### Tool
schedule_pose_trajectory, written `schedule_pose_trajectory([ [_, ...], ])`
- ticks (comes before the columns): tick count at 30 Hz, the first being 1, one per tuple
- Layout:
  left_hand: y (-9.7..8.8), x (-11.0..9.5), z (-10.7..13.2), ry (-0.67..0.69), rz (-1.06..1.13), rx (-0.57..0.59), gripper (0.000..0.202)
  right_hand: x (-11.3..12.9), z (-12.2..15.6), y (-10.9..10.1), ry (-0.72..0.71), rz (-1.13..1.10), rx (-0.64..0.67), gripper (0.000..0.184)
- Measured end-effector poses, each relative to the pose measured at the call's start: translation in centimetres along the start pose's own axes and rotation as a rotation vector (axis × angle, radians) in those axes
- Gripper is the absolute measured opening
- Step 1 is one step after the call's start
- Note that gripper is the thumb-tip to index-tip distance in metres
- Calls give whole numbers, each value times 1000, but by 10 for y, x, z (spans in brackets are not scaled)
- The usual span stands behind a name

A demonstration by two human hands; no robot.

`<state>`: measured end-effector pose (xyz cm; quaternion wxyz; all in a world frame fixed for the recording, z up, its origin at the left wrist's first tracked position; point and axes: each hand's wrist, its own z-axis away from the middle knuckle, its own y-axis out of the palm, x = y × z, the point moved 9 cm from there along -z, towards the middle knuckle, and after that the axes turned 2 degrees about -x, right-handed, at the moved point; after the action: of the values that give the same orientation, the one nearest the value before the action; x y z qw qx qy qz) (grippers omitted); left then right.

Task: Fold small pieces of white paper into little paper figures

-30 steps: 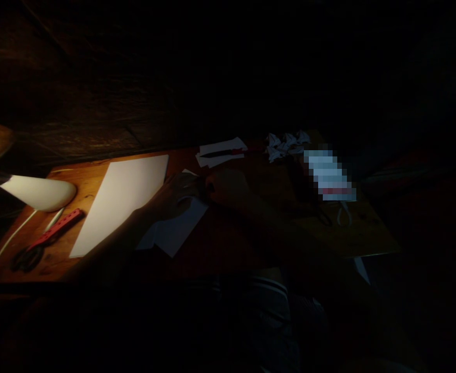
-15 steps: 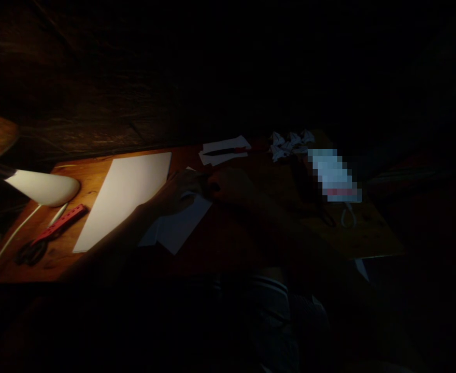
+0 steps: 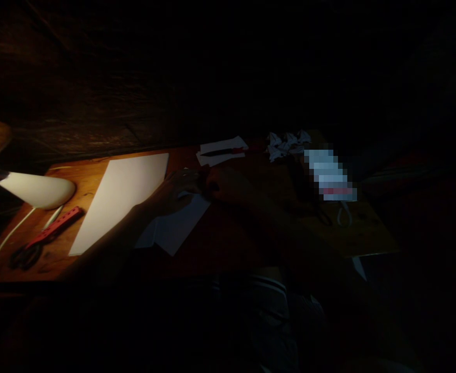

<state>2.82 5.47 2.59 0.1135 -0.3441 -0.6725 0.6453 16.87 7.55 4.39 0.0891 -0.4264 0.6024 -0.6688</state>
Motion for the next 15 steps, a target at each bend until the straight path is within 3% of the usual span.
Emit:
schedule_pose_trajectory([
  [6,1,2,0,20,2,-39,33,-8,1,0,141,-65,-144,16],
  [15,-8,-9,1,89,-99,-73,36,-9,1,-1,222,-154,-156,16],
])
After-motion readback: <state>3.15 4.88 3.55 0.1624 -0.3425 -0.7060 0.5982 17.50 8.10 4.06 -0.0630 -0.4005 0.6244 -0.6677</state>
